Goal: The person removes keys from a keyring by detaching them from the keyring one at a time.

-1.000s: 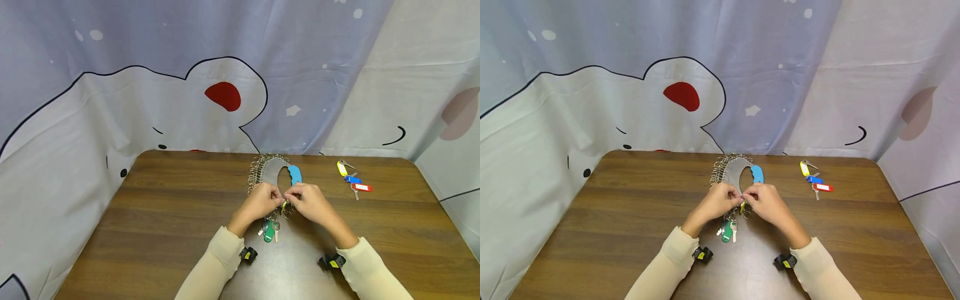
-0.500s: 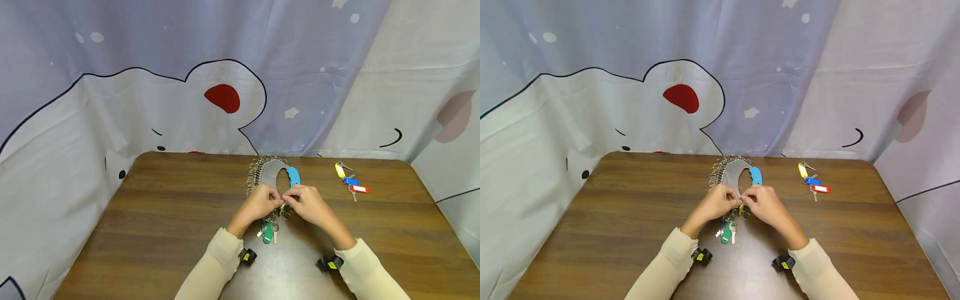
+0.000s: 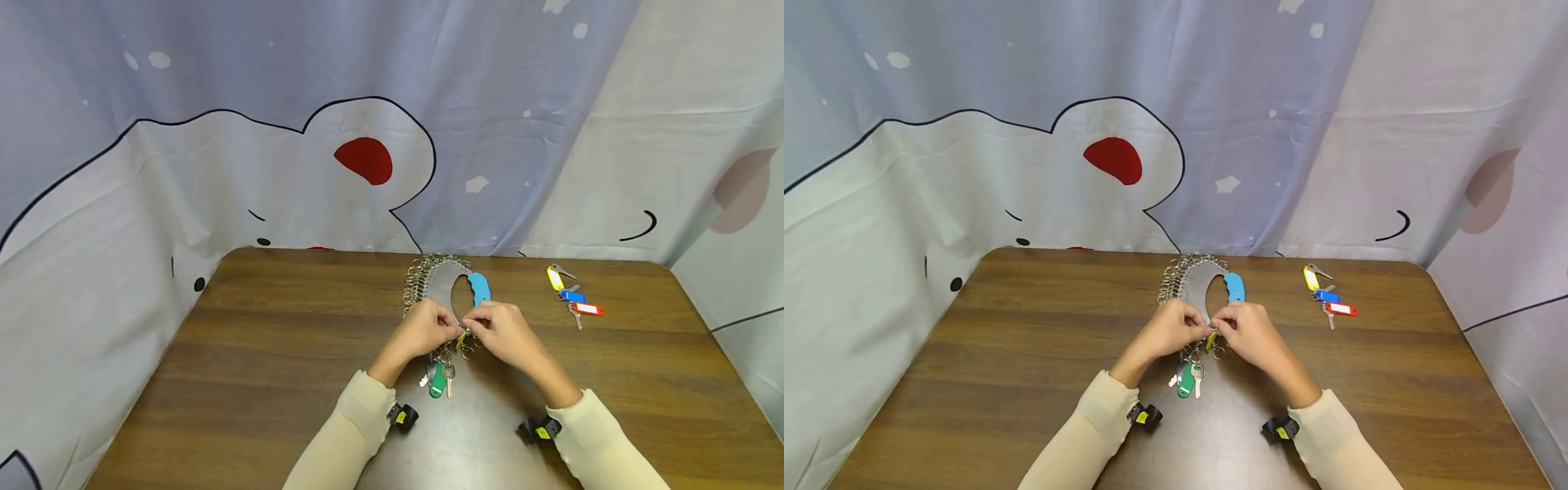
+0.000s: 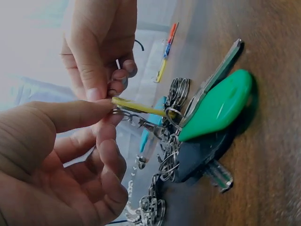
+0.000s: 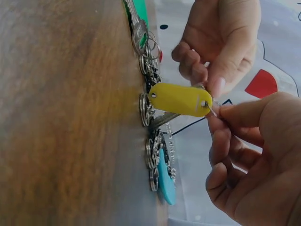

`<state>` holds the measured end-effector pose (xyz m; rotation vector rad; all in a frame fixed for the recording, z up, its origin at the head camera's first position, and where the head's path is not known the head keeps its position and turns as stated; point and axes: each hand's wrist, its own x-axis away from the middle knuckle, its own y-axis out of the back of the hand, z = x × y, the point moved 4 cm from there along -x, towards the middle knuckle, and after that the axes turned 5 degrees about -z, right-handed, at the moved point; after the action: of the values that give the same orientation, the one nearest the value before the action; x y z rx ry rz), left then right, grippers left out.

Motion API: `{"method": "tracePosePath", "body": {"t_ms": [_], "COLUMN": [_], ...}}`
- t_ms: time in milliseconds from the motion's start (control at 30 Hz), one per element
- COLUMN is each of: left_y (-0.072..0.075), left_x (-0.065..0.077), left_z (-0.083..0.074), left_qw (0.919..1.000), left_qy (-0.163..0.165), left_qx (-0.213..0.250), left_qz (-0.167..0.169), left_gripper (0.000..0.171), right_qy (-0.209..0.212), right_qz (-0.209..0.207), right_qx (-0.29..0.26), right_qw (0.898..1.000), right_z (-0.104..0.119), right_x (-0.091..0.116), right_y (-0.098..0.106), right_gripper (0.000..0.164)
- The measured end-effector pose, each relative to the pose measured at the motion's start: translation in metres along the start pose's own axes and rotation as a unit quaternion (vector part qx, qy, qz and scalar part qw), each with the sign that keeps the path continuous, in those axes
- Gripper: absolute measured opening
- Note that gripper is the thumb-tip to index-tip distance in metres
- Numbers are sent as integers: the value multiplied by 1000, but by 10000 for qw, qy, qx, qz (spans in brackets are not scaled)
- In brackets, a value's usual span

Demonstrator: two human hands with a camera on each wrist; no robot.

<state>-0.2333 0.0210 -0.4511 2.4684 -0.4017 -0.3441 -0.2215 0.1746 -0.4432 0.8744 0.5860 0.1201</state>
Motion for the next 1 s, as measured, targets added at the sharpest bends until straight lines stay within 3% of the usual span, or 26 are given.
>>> {"method": "tracePosePath", "body": {"t_ms": [267, 667, 1000], "left_y": [0, -1, 1], "left_x": [0, 1, 1], "left_z": [0, -1, 0], "left_qw": [10000, 9999, 9999], "left_qy": [7, 121, 15], "left_qx": [-55, -101, -109], "left_qz": [-9, -69, -44], "left_gripper": [15, 16, 15], "right_qy": [279, 288, 210], "right_qz": [-151, -87, -111], "right_qx": [63, 45, 165], "right_qw": [9995, 9995, 9996], "right_z": [5, 6, 4], "right_x": [0, 1, 1], "right_y": [1, 1, 0], "right_gripper": [4, 5, 5]}}
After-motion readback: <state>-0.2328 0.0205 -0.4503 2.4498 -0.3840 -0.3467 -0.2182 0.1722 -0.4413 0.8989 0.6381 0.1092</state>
